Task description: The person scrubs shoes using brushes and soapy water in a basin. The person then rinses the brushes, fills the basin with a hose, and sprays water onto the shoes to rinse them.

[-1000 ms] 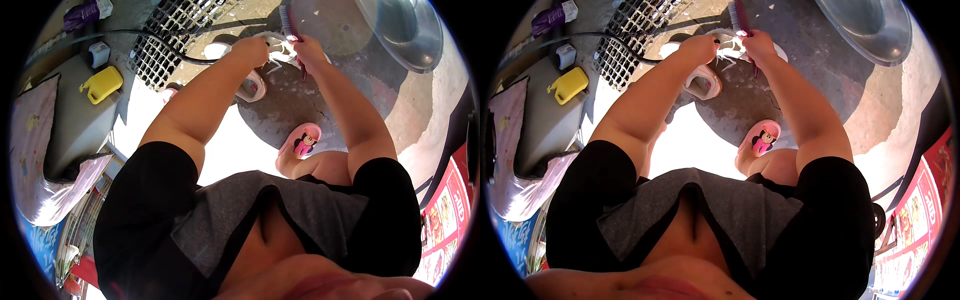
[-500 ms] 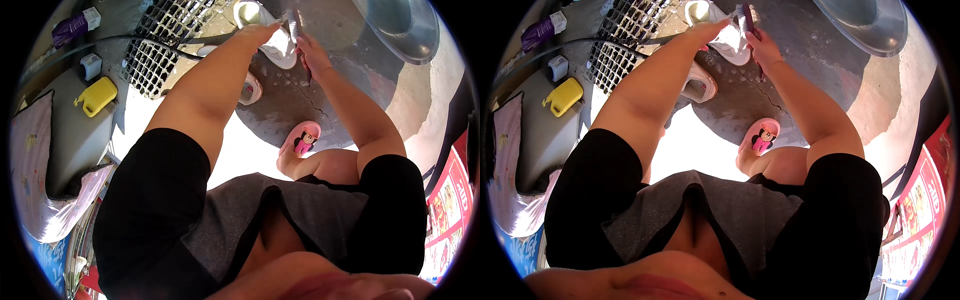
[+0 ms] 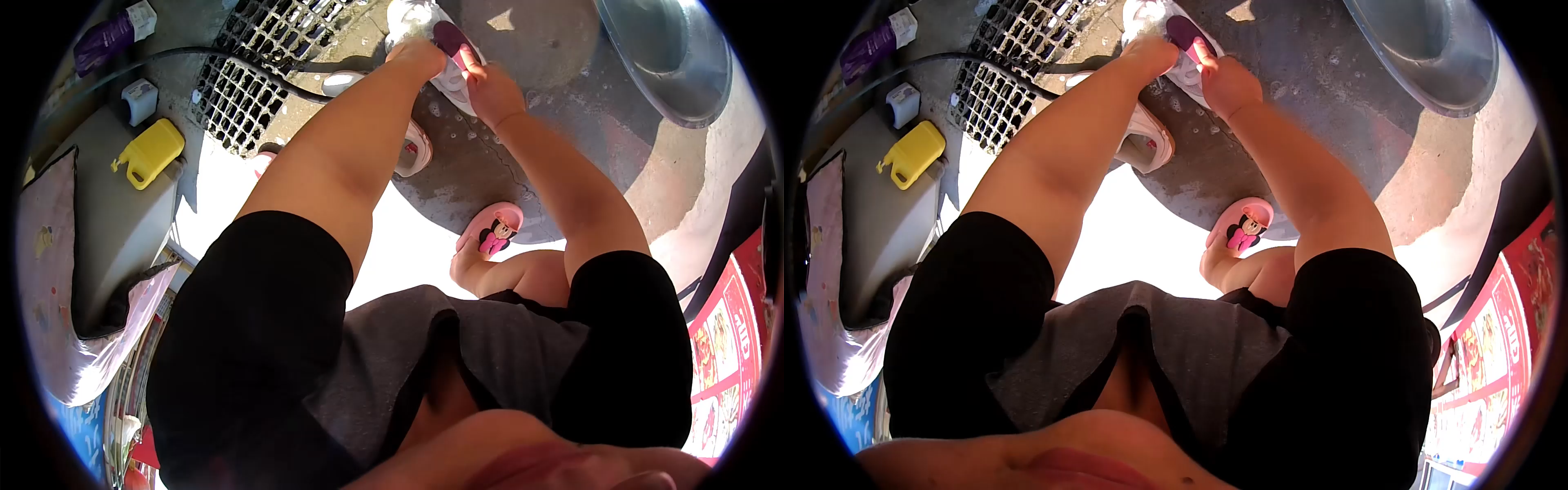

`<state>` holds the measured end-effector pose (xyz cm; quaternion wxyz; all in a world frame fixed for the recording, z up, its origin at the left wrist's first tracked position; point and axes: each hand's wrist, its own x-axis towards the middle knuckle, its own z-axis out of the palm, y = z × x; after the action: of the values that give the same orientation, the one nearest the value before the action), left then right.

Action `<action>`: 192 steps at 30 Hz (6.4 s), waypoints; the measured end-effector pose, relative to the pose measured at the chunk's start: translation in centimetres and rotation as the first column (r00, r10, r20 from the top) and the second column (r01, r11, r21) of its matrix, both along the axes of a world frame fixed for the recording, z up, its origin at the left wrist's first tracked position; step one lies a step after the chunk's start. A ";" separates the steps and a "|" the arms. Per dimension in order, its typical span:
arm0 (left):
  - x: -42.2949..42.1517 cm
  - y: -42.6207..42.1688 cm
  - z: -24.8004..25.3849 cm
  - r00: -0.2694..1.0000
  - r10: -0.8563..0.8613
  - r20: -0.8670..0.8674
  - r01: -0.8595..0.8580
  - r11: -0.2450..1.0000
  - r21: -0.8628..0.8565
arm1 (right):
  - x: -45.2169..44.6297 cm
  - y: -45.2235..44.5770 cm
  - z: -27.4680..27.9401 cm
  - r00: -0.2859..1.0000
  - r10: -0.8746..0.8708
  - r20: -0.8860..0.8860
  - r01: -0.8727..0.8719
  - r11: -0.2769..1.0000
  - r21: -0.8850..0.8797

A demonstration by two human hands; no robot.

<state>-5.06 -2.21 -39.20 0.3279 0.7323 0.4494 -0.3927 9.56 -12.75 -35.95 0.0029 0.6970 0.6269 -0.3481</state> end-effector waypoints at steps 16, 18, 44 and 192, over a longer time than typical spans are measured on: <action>-1.7 -0.8 -1.1 0.972 -0.042 0.231 0.001 0.984 0.176 | 6.6 -5.5 -0.5 0.992 0.119 0.041 -0.108 0.971 -0.212; -1.4 -0.7 0.5 0.968 0.113 0.225 -0.147 0.980 0.138 | 6.5 -4.9 0.6 0.998 0.051 -0.036 -0.057 0.978 -0.200; -1.2 0.7 -1.3 0.985 0.137 0.109 -0.141 0.990 0.030 | 4.6 3.0 -2.6 0.979 -0.019 -0.201 0.016 1.000 -0.018; -5.5 -2.6 6.0 0.752 0.488 0.443 -0.582 0.807 0.100 | 0.6 7.9 4.0 0.956 -0.223 -0.189 0.263 0.938 0.226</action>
<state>-10.56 -4.80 -33.17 0.4234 0.6684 0.6075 -0.0697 10.18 -4.90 -31.92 -0.1779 0.7337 0.5726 -0.3196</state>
